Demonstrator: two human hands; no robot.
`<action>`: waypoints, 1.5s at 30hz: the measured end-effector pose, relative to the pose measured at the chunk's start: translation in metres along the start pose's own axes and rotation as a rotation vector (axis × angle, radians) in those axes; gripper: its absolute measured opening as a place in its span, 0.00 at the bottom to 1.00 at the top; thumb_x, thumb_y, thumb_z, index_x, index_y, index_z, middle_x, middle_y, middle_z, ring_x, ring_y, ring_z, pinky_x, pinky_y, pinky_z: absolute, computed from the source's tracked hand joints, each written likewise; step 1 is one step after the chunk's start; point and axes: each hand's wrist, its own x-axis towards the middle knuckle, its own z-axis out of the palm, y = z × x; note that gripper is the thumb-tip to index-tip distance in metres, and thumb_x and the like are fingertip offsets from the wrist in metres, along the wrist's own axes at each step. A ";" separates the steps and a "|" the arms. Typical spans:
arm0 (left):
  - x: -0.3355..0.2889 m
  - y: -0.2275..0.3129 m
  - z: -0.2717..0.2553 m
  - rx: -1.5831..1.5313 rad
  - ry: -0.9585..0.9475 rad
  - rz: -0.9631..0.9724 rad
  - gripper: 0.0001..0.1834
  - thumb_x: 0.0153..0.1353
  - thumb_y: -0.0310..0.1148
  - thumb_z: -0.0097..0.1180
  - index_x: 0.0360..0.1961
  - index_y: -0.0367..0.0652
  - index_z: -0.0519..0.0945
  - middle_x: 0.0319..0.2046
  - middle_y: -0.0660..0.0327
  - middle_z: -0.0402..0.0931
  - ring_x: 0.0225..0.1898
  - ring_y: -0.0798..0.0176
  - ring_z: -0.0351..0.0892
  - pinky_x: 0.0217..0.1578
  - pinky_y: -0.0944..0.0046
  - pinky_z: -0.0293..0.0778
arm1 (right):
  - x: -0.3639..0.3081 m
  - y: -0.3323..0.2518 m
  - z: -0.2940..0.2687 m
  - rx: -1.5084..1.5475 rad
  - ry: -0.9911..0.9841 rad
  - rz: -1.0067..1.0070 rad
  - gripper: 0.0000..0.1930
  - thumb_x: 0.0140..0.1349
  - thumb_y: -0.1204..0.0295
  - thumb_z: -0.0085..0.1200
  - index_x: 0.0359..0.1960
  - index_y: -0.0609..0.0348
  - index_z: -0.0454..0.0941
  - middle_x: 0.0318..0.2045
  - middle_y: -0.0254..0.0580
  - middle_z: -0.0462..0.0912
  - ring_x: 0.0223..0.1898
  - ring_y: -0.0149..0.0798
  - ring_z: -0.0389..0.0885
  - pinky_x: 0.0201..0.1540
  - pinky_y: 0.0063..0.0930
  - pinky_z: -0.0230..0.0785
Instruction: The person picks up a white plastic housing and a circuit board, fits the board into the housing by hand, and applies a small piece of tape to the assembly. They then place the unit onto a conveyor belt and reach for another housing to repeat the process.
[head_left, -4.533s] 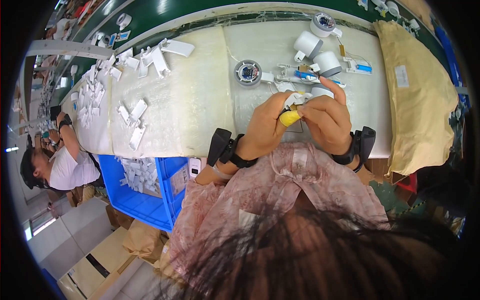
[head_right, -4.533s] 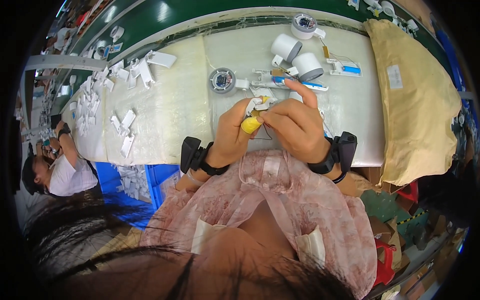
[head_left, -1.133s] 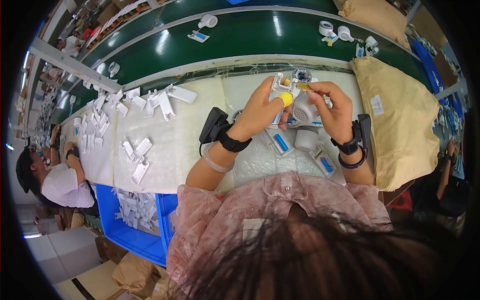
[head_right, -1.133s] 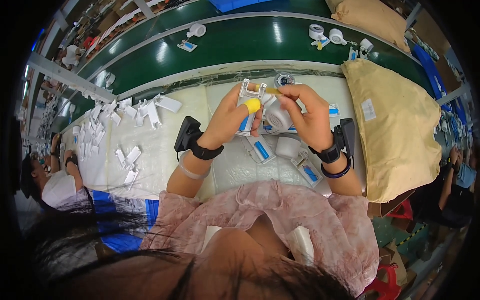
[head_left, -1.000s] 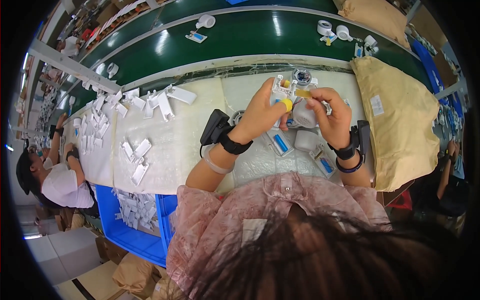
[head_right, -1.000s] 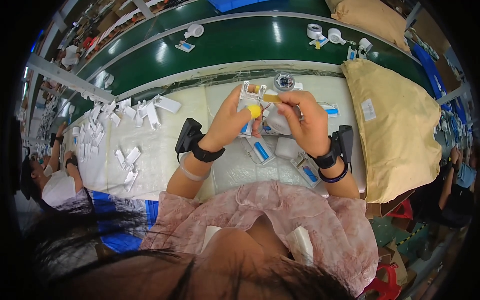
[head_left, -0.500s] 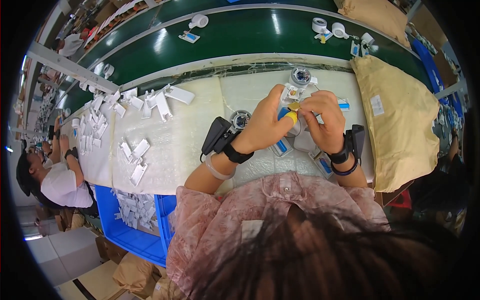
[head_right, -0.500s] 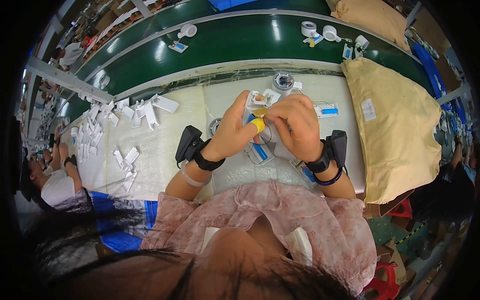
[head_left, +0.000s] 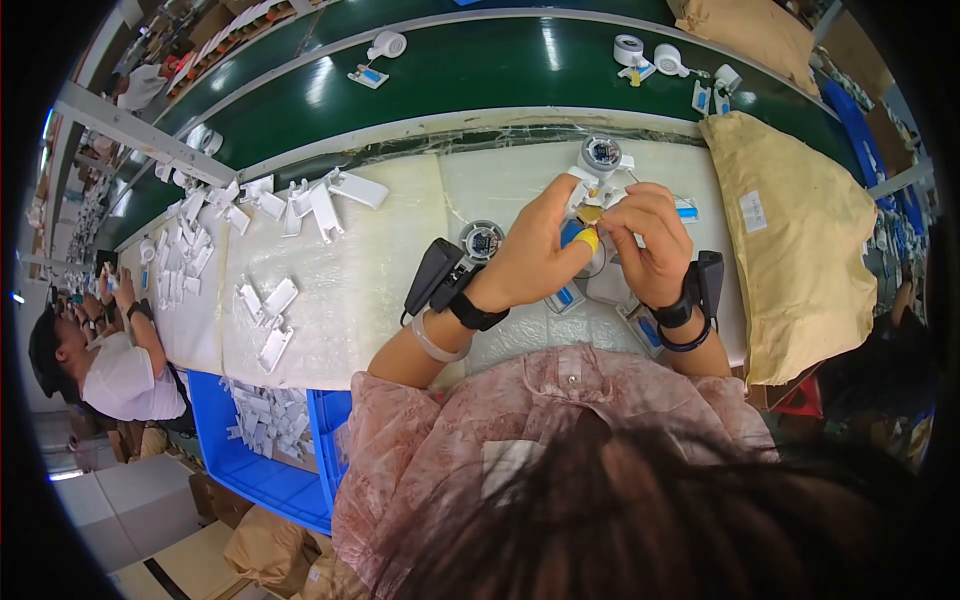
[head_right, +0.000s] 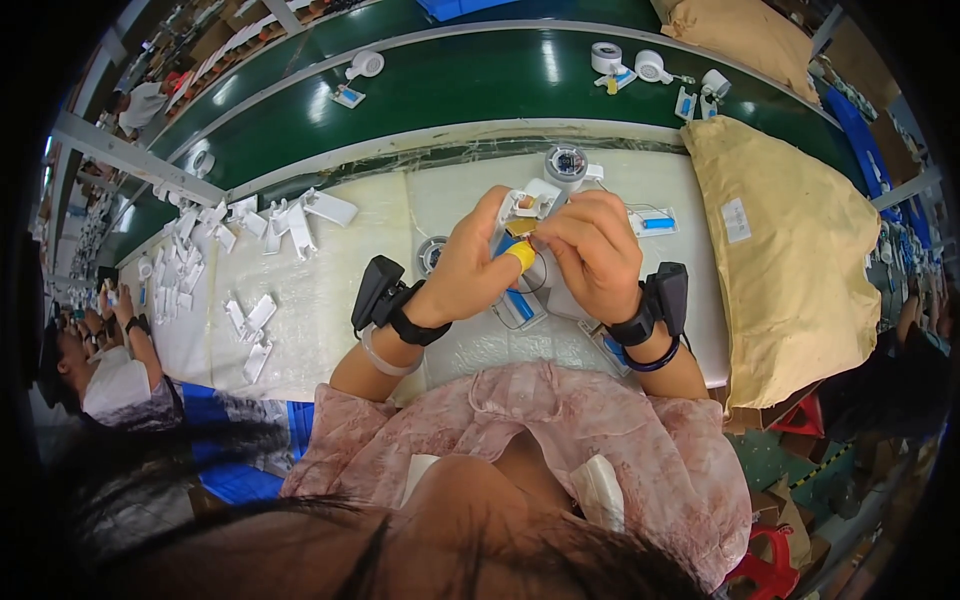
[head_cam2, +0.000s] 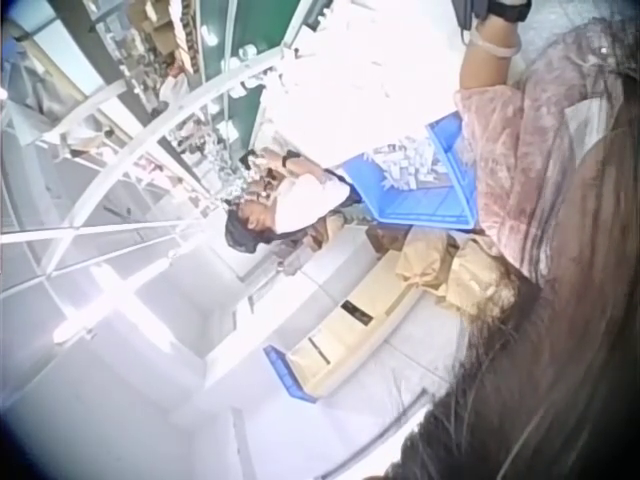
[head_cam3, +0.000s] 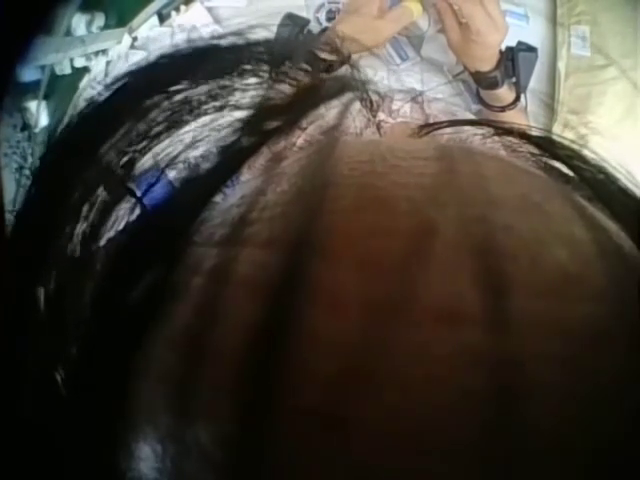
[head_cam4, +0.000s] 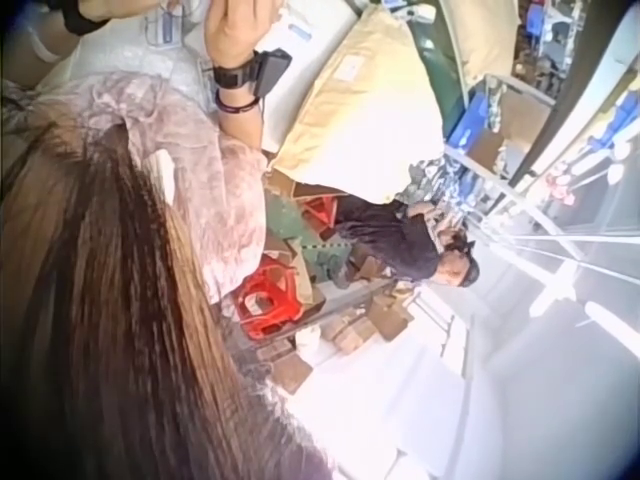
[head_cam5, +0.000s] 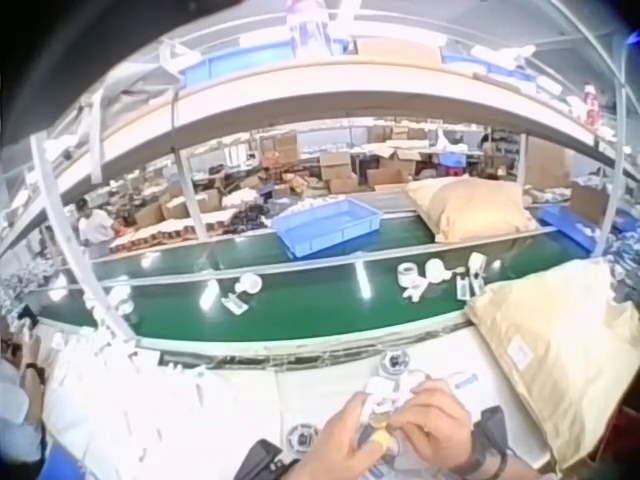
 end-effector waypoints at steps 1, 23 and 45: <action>0.000 0.000 0.000 0.015 0.001 -0.002 0.21 0.57 0.25 0.50 0.54 0.39 0.67 0.39 0.62 0.73 0.31 0.75 0.72 0.26 0.73 0.72 | -0.001 0.000 0.000 -0.002 0.004 0.000 0.13 0.46 0.85 0.64 0.35 0.59 0.81 0.33 0.40 0.79 0.39 0.48 0.77 0.47 0.39 0.71; -0.001 -0.011 0.006 0.059 0.023 0.024 0.22 0.64 0.30 0.52 0.58 0.34 0.69 0.47 0.48 0.74 0.48 0.47 0.76 0.49 0.59 0.70 | -0.006 -0.001 -0.003 -0.029 -0.031 -0.015 0.13 0.48 0.89 0.61 0.36 0.63 0.78 0.32 0.44 0.79 0.39 0.47 0.79 0.52 0.44 0.71; -0.001 -0.006 0.004 0.169 -0.047 0.071 0.26 0.65 0.33 0.55 0.61 0.35 0.67 0.46 0.47 0.73 0.48 0.45 0.75 0.49 0.57 0.70 | -0.003 -0.002 0.000 -0.099 0.014 -0.147 0.14 0.43 0.85 0.63 0.33 0.58 0.79 0.29 0.37 0.79 0.32 0.39 0.79 0.50 0.43 0.72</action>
